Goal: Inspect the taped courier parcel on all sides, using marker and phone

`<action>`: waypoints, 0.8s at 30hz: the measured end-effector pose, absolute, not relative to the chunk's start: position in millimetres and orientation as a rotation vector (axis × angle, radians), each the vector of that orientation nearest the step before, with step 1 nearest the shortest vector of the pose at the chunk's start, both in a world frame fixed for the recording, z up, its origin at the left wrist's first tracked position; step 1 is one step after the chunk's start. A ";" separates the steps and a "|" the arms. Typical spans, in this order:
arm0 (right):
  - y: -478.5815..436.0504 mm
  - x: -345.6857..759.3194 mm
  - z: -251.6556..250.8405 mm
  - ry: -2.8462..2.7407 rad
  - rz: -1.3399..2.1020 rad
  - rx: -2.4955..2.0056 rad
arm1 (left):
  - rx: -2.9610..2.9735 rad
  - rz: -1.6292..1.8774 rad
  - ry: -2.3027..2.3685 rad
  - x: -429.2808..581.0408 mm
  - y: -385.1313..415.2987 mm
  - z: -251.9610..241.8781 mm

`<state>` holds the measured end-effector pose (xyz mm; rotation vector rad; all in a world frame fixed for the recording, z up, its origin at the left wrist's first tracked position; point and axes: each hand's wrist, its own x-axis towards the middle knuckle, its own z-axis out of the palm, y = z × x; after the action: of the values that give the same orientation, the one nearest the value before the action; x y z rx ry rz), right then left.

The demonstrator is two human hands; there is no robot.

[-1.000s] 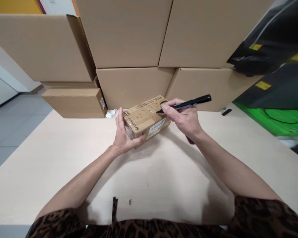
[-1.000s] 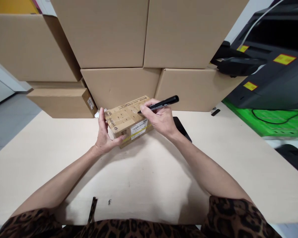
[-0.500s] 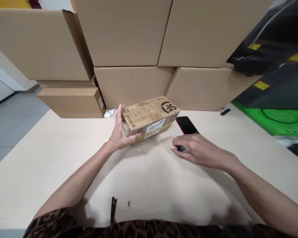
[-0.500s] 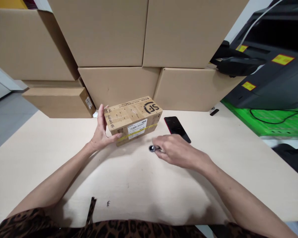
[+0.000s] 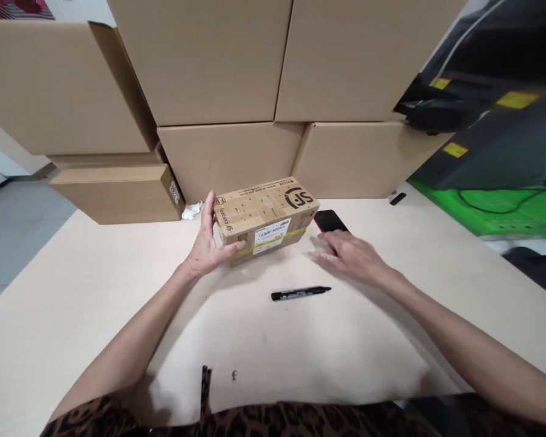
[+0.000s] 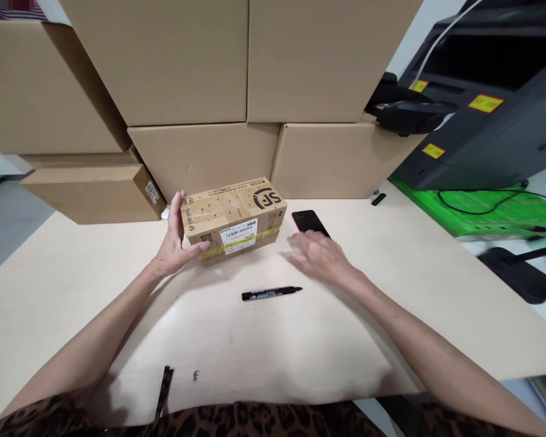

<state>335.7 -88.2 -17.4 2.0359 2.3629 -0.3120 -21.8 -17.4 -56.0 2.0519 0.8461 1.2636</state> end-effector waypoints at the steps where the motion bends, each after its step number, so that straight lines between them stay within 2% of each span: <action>1: -82.9 342.0 -22.0 2.247 -0.185 2.183 | 2.055 1.266 0.837 -21.9 -17.1 -57.2; 4: -67.0 359.2 -35.4 1.950 -0.167 2.399 | 2.074 1.277 0.836 -22.3 -16.4 -61.5; 10: -42.2 384.7 -49.5 1.774 -0.616 2.768 | 2.115 1.368 0.921 -21.3 -16.7 -70.8; 21: -67.8 393.8 -52.3 2.031 -1.505 3.177 | 2.550 1.957 0.798 12.3 -67.9 -16.1; 24: -88.5 382.3 -42.2 2.117 -1.642 3.298 | 2.591 1.794 0.549 26.7 -91.6 -9.3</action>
<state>382.3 -88.5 -42.2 3.2978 2.1172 -1.6419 26.7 -91.6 -9.3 2.5914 0.5492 1.7941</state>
